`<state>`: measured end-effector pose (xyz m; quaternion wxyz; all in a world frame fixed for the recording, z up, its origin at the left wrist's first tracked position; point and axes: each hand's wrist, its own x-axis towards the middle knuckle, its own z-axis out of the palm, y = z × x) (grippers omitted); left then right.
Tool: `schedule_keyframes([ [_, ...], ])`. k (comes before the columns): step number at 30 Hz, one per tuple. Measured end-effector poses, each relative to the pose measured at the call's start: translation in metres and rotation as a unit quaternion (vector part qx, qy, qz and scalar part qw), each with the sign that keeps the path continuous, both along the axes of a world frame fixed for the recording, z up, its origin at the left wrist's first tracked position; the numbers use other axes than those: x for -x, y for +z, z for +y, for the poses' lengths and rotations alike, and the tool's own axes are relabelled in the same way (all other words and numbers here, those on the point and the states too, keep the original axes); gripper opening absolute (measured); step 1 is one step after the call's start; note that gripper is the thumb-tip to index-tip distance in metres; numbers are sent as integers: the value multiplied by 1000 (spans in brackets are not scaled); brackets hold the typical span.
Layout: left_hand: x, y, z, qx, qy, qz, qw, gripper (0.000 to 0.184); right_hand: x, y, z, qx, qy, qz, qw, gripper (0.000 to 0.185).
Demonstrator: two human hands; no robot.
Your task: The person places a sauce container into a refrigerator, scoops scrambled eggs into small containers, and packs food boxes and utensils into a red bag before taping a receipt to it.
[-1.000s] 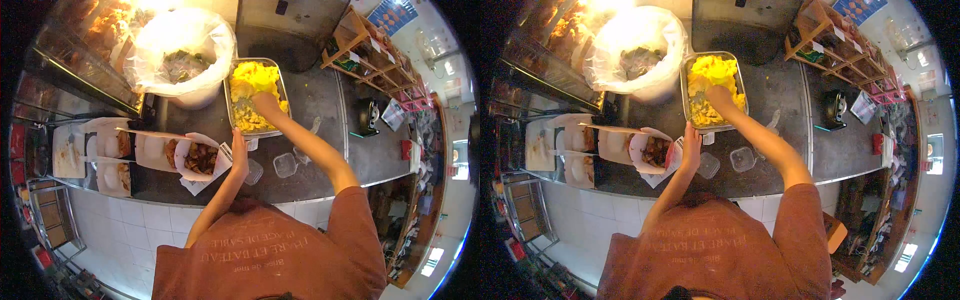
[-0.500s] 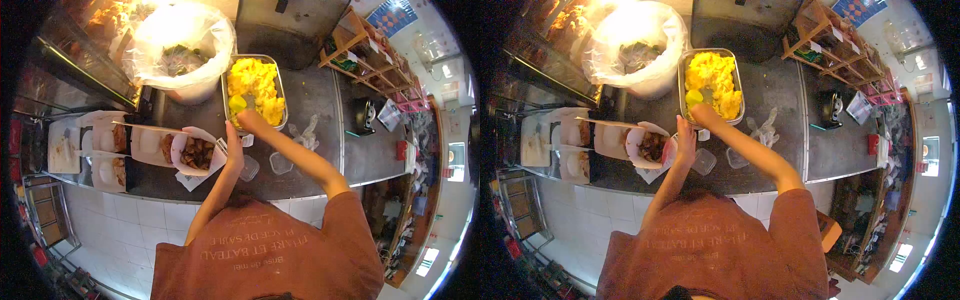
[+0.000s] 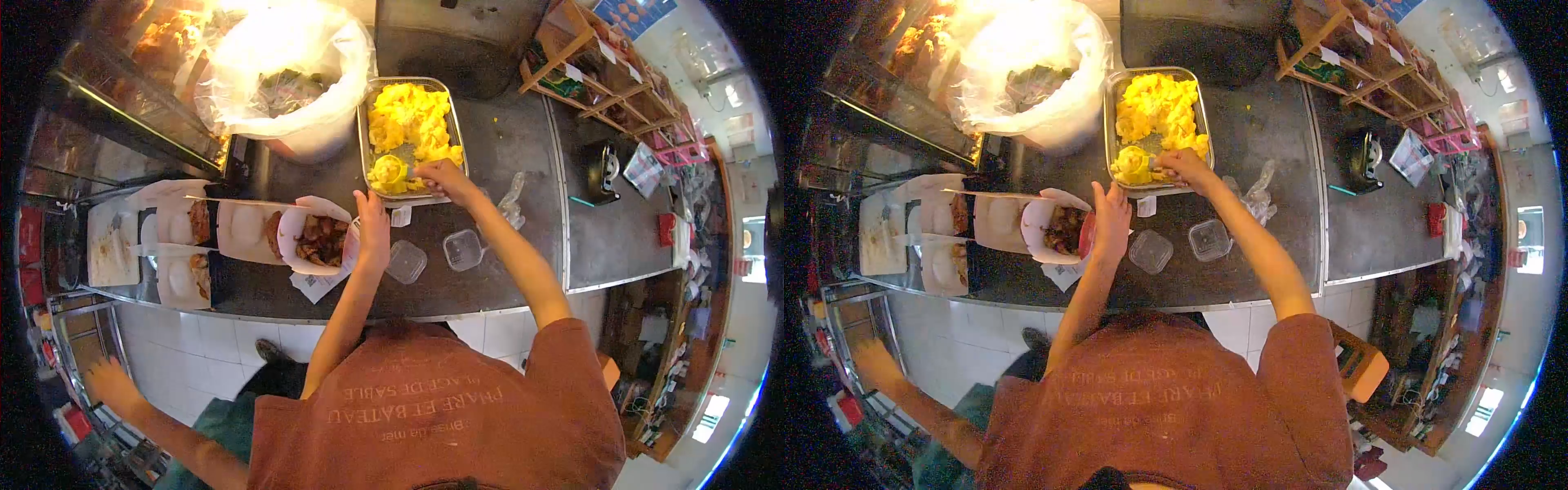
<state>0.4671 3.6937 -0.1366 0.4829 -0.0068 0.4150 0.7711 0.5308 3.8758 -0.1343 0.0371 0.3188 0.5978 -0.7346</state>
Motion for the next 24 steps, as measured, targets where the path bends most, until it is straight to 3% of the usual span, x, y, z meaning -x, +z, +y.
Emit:
schedule_keyframes([
  [3, -6, 2, -6, -4, -9, 38, 999, 73, -16, 3, 5, 82, -37, 47, 995, 17],
  [8, -35, -7, -22, 96, 91, 76, 988, 49, -77, 28, 7, 145, -65, 89, 983, 19],
  [11, -58, -23, -34, 146, -48, 261, 953, 41, -127, 53, -11, 104, -115, 42, 987, 26],
  [12, -65, -4, -32, 171, -114, 419, 884, 58, -148, 52, -12, 91, -116, 34, 989, 27],
  [15, -89, 4, -17, 128, -127, 677, 713, 80, -199, 46, -28, -7, -116, -55, 992, 22],
  [18, -105, -14, 3, 84, -139, 700, 696, 97, -218, 31, -53, -80, -161, -93, 979, 17],
  [19, -106, -20, 8, 88, -158, 691, 700, 98, -220, 21, -60, -235, -125, -46, 963, 16],
  [21, -109, -30, 14, 95, -197, 671, 708, 101, -220, -3, -78, -520, -42, 46, 852, 23],
  [24, -112, -38, 17, 114, -193, 672, 706, 103, -222, -18, -101, -648, 17, -25, 761, 32],
])
